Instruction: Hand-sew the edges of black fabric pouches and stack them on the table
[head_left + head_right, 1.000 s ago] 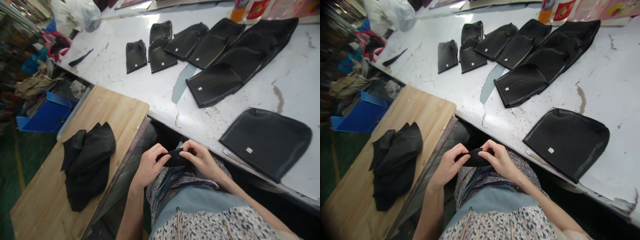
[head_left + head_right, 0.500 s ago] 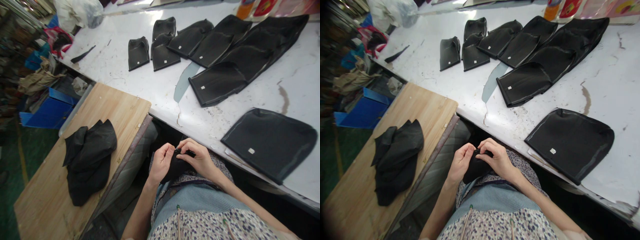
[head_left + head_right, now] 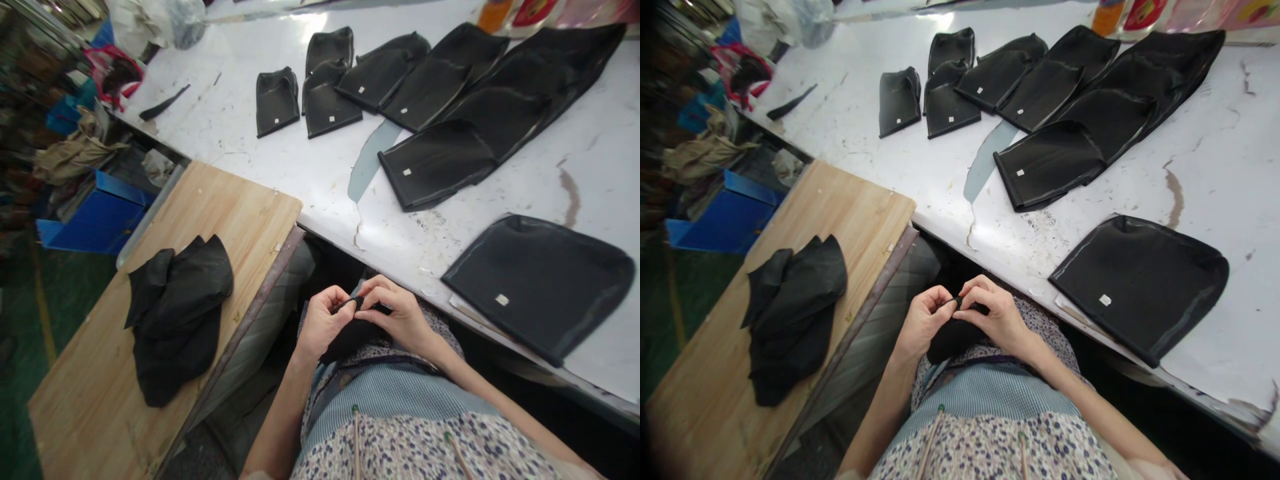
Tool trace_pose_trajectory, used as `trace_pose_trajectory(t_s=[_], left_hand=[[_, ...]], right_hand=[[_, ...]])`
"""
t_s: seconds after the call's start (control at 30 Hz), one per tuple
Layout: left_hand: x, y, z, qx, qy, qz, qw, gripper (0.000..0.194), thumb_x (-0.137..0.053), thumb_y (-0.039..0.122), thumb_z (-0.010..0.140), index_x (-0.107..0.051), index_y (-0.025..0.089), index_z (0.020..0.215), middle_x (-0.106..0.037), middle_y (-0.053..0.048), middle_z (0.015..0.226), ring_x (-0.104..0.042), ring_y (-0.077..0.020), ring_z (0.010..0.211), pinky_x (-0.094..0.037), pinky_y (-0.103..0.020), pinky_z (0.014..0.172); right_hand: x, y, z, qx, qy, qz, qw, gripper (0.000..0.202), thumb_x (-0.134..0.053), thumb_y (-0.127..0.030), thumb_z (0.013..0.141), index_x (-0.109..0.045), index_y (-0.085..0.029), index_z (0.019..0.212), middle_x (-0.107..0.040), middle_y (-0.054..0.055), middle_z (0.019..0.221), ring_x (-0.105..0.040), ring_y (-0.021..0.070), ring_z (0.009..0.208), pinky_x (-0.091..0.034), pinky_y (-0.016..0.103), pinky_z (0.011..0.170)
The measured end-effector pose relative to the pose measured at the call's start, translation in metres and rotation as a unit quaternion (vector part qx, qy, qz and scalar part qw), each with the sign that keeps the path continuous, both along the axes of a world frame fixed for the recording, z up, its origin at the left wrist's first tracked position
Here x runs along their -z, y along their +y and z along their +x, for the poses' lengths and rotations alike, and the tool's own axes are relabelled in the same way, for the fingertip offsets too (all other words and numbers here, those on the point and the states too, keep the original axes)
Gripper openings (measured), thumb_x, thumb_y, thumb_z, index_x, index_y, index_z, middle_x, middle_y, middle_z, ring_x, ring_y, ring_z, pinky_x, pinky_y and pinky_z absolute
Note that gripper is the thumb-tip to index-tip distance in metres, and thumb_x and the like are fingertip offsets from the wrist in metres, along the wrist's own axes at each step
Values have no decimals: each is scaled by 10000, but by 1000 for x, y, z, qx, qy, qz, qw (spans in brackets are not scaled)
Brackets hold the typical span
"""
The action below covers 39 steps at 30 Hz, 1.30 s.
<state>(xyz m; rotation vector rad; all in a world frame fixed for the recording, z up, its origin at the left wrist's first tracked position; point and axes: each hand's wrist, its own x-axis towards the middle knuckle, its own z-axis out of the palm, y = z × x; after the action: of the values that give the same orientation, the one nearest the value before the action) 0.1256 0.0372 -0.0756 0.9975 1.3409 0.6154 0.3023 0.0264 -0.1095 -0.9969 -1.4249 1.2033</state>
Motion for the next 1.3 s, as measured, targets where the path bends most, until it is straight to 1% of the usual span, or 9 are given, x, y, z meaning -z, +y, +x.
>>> trace_pose_trajectory(t_s=[0.07,0.17,0.23,0.3,0.5,0.77,1.03,1.17,1.3], left_hand=[[-2,0,1,5,11,2,1000,248,-695,331,810,-546,162,707,-489,51,597,-376,-69,520,-290,-181,480],[-3,0,2,12,27,2,1000,232,-681,325,813,-548,164,712,-494,49,599,-394,-75,519,-306,-181,476],[-4,0,3,18,33,2,999,228,-678,325,813,-550,165,714,-499,47,601,-407,-78,522,-316,-182,479],[-4,0,3,26,33,6,999,224,-678,323,811,-551,165,716,-499,47,608,-412,-78,529,-322,-182,487],[-2,1,3,41,36,11,998,227,-679,327,795,-546,166,706,-491,50,612,-405,-76,522,-308,-187,485],[3,-1,3,55,20,-10,998,258,-690,365,800,-545,169,718,-488,51,624,-392,-77,540,-305,-188,495],[-4,1,6,99,82,31,991,157,-631,273,803,-545,171,722,-490,42,643,-415,-93,568,-318,-197,507],[-7,0,7,99,101,56,988,149,-607,268,821,-558,169,721,-508,35,653,-439,-103,592,-347,-202,531],[-6,-1,8,88,85,47,991,156,-603,263,824,-556,167,711,-504,37,644,-427,-99,586,-341,-199,525]], right_hand=[[-1,1,2,-16,17,-55,998,217,-698,-367,912,-662,-211,765,-663,60,939,-636,215,887,-504,343,797],[-4,4,4,-29,60,-186,980,280,-635,-419,939,-629,-191,775,-651,28,791,-603,172,729,-470,293,654],[-5,6,5,-45,97,-254,961,266,-690,-435,892,-623,-186,832,-631,2,746,-572,142,658,-442,262,588],[-6,8,6,-64,126,-281,949,276,-758,-414,832,-625,-179,889,-642,-1,775,-585,132,670,-459,252,605],[-8,13,7,-84,137,-278,947,252,-790,-314,767,-633,-182,913,-666,9,826,-624,137,717,-520,272,664],[-9,11,1,-54,156,-283,945,183,-728,-187,716,-615,-179,859,-634,-11,785,-578,118,672,-468,257,632],[-19,9,3,-29,114,-238,964,176,-703,-183,734,-631,-192,894,-633,-7,782,-581,138,689,-483,278,652],[-13,9,3,-29,137,-271,952,226,-741,-213,723,-638,-192,922,-651,2,793,-606,141,696,-493,271,634],[-5,9,2,-20,176,-317,932,245,-772,-218,682,-637,-186,884,-659,-3,780,-604,128,676,-487,257,624]])
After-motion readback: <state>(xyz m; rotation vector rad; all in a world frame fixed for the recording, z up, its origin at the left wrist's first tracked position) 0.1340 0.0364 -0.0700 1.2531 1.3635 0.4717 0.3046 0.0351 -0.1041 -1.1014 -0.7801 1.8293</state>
